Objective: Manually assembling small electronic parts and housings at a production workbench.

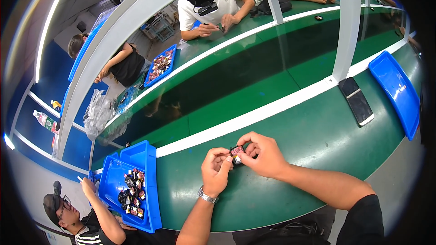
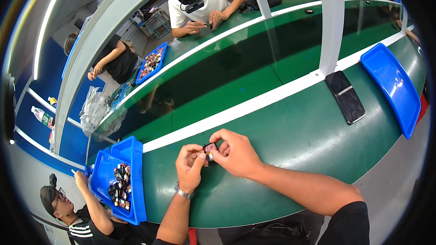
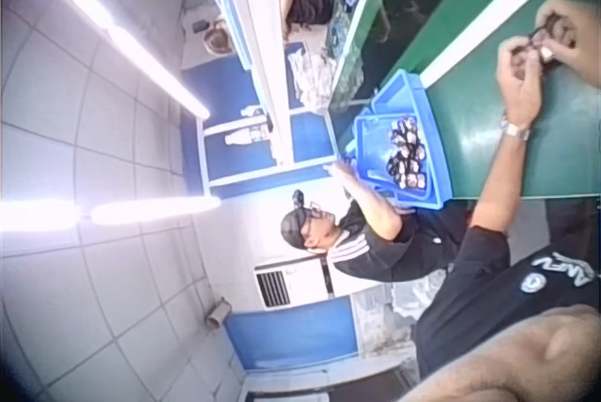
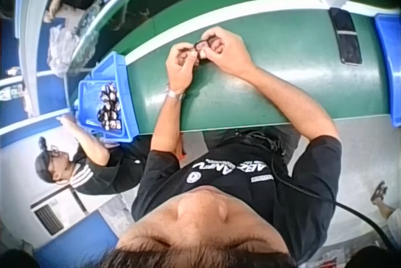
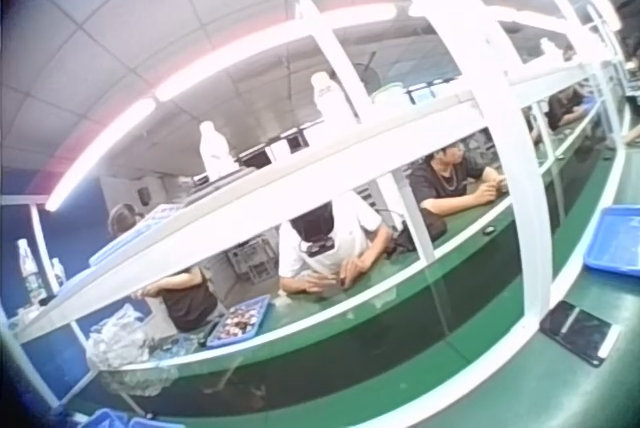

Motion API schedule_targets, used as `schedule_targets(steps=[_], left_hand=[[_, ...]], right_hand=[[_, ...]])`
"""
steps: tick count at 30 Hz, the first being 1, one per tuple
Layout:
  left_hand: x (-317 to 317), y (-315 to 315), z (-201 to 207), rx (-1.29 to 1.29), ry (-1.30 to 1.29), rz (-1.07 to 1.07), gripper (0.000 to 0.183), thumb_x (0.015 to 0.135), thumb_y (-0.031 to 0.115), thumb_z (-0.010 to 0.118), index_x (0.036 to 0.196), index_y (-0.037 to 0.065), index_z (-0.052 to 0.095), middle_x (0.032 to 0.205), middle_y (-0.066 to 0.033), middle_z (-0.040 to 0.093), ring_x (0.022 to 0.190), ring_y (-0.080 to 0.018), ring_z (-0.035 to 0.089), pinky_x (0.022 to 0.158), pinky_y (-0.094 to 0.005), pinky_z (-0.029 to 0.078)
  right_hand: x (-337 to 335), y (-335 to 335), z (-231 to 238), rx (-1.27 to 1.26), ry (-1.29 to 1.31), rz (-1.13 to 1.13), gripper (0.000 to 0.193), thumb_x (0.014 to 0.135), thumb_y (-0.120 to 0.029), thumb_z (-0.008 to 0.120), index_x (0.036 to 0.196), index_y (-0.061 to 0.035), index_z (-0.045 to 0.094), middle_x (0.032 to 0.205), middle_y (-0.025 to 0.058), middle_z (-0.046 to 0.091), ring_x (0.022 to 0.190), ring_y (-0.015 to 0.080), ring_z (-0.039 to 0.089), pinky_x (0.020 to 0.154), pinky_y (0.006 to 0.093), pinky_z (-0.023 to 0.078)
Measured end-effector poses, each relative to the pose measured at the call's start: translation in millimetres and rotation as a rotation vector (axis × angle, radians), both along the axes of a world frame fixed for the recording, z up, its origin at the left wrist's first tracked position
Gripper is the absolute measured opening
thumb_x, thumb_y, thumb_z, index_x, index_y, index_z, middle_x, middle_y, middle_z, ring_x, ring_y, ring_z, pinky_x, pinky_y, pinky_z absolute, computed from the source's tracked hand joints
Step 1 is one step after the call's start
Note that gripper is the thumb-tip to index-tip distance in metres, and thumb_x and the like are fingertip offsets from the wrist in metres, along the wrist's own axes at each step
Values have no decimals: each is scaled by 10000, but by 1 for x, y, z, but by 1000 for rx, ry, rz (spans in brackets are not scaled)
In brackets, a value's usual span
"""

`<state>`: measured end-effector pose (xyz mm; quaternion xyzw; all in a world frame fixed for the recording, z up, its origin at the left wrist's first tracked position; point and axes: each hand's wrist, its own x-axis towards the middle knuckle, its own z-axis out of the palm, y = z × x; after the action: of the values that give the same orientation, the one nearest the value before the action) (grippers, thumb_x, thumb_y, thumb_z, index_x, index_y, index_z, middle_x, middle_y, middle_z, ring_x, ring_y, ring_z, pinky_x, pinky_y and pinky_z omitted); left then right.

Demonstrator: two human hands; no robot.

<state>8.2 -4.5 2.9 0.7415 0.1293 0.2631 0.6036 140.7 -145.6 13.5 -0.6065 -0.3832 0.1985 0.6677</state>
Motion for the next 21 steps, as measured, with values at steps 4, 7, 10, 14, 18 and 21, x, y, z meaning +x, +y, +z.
schedule_targets(steps=[4, 7, 10, 14, 18, 21], left_hand=[[1, -2, 3, -345, -35, -116, 354, 953, -7, 615, 1285, -46, 500, 1142, -149, 602, 879, -182, 667, 729, -299, 581], [3, -7, 11, -445, -26, -124, 418, 951, -7, 615, 1344, -56, 482, 1236, -175, 568, 930, -211, 681, 754, -314, 598], [3, -9, 12, -507, -4, -109, 463, 951, -10, 617, 1383, -60, 459, 1280, -185, 550, 990, -237, 686, 799, -336, 613], [4, -13, 12, -520, 33, -99, 472, 949, -11, 623, 1387, -62, 454, 1292, -188, 541, 1033, -242, 686, 834, -341, 617], [4, -14, 9, -501, 56, -68, 471, 941, -48, 626, 1384, -74, 469, 1298, -180, 539, 1034, -215, 686, 838, -323, 619], [4, -16, 12, -388, 74, -40, 462, 933, -78, 624, 1374, -81, 487, 1290, -176, 544, 1018, -198, 690, 846, -310, 618]], right_hand=[[1, 0, 1, -17, 157, 45, 186, 912, 5, 676, 1080, 23, 599, 938, 67, 666, 759, 88, 672, 658, 249, 555], [1, 1, -1, 6, 227, 76, 201, 927, 6, 660, 1114, 20, 588, 934, 79, 674, 775, 103, 686, 678, 258, 561], [2, 1, 0, -61, 221, 87, 216, 923, 15, 652, 1129, 26, 586, 960, 97, 679, 783, 117, 693, 691, 260, 564], [3, 2, -1, -132, 11, 30, 238, 901, 28, 650, 1133, 20, 597, 1024, 121, 680, 871, 165, 702, 726, 288, 577], [4, 2, -3, -121, -147, -7, 241, 861, 26, 680, 1097, -3, 636, 1069, 132, 678, 906, 226, 692, 749, 327, 574], [10, 3, 2, 56, -664, -191, 249, 818, 12, 728, 1057, -25, 666, 1049, 112, 692, 839, 254, 670, 737, 339, 549]])
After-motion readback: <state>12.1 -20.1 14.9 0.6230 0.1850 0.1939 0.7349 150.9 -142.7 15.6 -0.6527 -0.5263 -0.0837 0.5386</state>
